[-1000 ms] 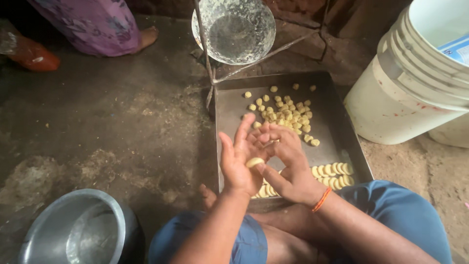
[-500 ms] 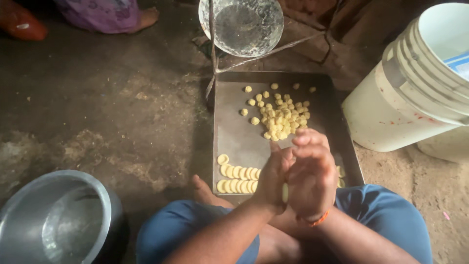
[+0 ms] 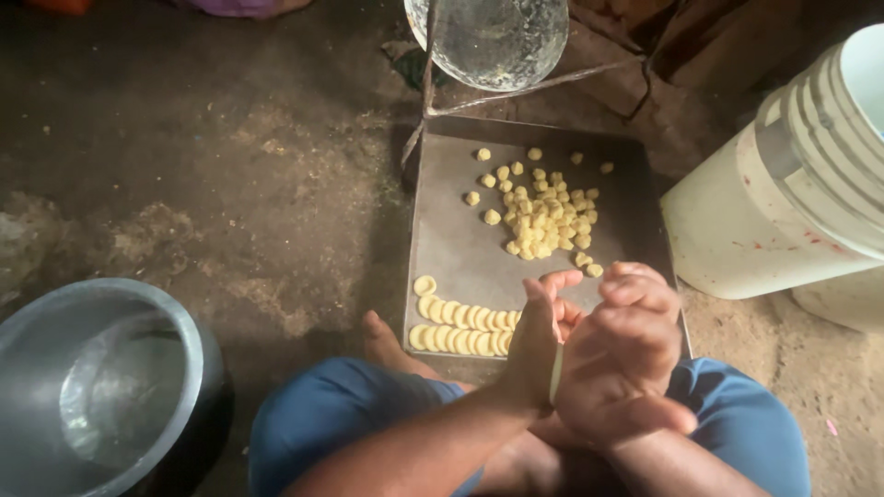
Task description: The person sits on the ground and flattens small dough balls into round discs by pressing them between their palms, then places each flattened disc in rows on a metal tray alongside other finished discs.
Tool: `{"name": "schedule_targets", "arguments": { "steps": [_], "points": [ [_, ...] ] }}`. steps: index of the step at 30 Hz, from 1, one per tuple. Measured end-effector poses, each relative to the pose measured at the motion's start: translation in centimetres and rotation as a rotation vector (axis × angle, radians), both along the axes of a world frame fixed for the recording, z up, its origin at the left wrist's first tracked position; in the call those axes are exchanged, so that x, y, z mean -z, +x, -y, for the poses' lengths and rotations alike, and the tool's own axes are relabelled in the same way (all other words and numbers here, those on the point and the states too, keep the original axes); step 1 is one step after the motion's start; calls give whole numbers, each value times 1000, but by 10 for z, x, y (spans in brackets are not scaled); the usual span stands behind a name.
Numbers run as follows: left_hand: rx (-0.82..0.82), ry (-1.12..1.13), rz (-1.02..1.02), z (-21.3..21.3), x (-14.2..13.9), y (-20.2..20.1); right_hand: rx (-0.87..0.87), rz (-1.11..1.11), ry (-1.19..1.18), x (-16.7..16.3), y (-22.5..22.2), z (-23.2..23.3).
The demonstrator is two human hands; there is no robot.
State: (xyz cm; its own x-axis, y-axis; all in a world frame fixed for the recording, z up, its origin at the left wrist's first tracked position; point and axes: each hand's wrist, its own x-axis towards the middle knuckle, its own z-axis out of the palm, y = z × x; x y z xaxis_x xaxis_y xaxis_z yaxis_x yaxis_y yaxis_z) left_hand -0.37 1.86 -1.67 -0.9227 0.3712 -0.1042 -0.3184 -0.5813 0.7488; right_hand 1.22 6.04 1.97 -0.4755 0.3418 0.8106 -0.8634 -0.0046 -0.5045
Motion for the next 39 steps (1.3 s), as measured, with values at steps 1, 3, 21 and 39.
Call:
{"name": "schedule_targets", "arguments": {
  "steps": [1, 3, 21, 39],
  "points": [
    [28, -66, -60, 3, 5, -4, -45, 37, 9, -4, -2, -5],
    [156, 14, -45, 9, 12, -13, -253, 151, -12, -15, -8, -14],
    [-824, -158, -37, 103, -11, -115, -440, 1066, 457, 44, -108, -10],
    [-660, -174, -59, 109, -11, -119, 245, 878, 741, 172, -199, -64]
  ]
}}
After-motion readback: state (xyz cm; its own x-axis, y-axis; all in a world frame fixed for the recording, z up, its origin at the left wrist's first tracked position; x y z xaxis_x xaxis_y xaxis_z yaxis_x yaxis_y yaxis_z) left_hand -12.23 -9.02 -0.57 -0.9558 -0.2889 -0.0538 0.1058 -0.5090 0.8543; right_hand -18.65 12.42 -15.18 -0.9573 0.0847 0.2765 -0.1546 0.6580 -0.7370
